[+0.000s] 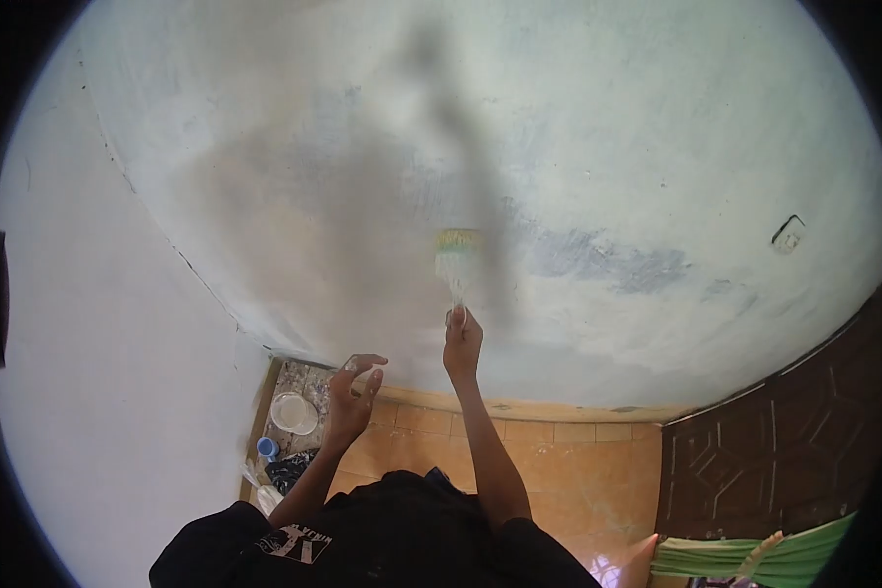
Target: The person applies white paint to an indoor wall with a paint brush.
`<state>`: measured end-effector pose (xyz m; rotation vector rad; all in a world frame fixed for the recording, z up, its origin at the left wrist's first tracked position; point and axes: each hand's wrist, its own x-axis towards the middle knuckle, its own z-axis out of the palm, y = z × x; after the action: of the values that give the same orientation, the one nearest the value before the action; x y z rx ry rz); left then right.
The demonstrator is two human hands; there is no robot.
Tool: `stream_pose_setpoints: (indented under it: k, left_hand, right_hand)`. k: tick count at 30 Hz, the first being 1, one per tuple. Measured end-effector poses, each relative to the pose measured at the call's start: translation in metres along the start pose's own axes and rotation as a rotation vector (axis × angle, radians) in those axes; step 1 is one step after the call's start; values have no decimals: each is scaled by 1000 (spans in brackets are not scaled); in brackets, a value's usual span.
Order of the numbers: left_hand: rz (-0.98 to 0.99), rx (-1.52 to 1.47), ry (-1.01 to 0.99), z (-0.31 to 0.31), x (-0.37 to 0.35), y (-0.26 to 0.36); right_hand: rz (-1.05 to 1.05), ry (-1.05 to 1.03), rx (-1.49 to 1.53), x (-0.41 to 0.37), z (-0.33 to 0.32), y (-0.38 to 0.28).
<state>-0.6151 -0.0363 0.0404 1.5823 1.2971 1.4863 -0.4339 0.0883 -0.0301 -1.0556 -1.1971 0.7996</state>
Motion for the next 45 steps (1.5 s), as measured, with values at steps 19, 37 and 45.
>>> stream_pose_setpoints:
  k: [19, 37, 45]
  left_hand:
    - [46, 17, 149, 20, 1, -1]
    - [30, -22, 148, 52, 15, 3]
    - [7, -23, 64, 75, -4, -1]
  right_hand:
    - [-206, 10, -65, 21, -20, -47]
    - [-165, 17, 35, 59, -66, -101]
    - [-129, 39, -163, 29, -85, 0]
